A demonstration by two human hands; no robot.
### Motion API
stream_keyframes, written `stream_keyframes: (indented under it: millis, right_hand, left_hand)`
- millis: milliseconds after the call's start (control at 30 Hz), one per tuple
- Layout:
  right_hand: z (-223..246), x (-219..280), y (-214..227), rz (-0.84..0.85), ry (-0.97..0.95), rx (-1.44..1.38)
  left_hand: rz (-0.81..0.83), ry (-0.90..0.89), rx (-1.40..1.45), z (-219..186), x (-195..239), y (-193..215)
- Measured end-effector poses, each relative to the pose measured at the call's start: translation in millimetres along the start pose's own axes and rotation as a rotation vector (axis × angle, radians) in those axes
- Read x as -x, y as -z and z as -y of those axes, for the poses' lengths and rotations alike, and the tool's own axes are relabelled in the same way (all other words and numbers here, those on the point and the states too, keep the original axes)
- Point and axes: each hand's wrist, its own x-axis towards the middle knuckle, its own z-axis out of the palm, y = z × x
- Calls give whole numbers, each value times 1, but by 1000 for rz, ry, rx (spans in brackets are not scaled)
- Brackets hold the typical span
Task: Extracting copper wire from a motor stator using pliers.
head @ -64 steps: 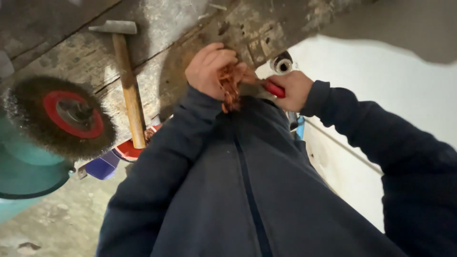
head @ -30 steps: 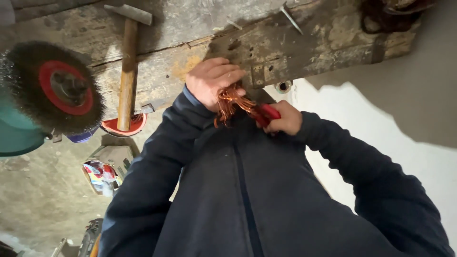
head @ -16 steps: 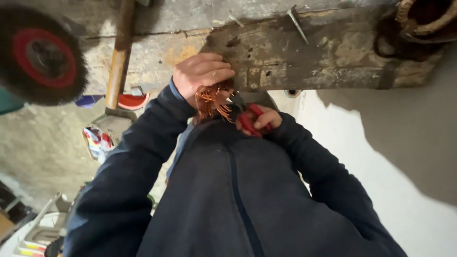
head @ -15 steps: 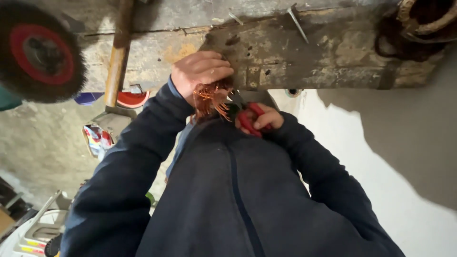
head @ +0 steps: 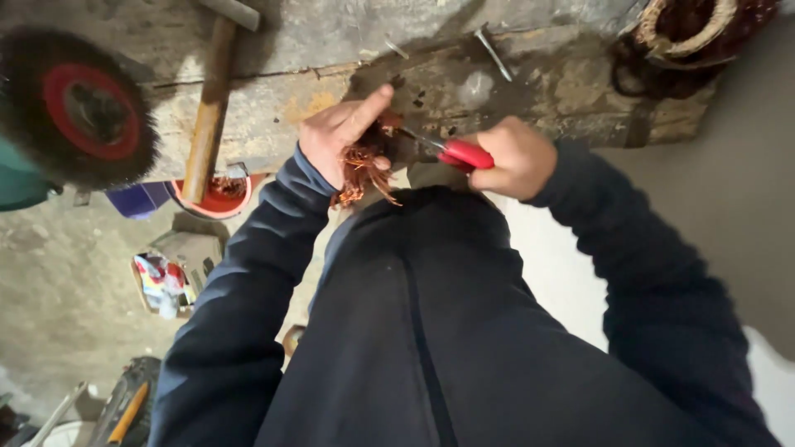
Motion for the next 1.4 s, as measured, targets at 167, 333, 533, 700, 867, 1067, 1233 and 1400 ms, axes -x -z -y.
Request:
stream_keyframes:
  millis: [167, 333, 533, 700, 867, 1067, 1233, 1400]
  right_hand:
    - [69, -31, 39, 30, 52, 327]
    - [91, -39, 49, 203, -136, 544]
    - [24, 4, 2, 248, -357, 37]
    - [-5, 54, -68, -29, -183, -282]
    - [-19, 85, -119, -123, -323, -680]
    - [-16, 85, -169, -184, -350, -830]
    - [-32, 88, -184, -272, -400, -818]
    - [-33, 91, -190, -413, -265, -915]
  left_hand:
    - [-3, 183, 90, 2, 13, -8]
    - [-57, 165, 66, -6, 2, 2]
    - [107, 7, 129, 0, -4, 10]
    - [389, -39, 430, 32, -15, 40]
    - [672, 238, 885, 57, -37, 45]
    - [930, 187, 573, 35, -88, 32]
    - [977, -15, 438, 40, -100, 16]
    - [643, 12, 431, 53, -66, 12]
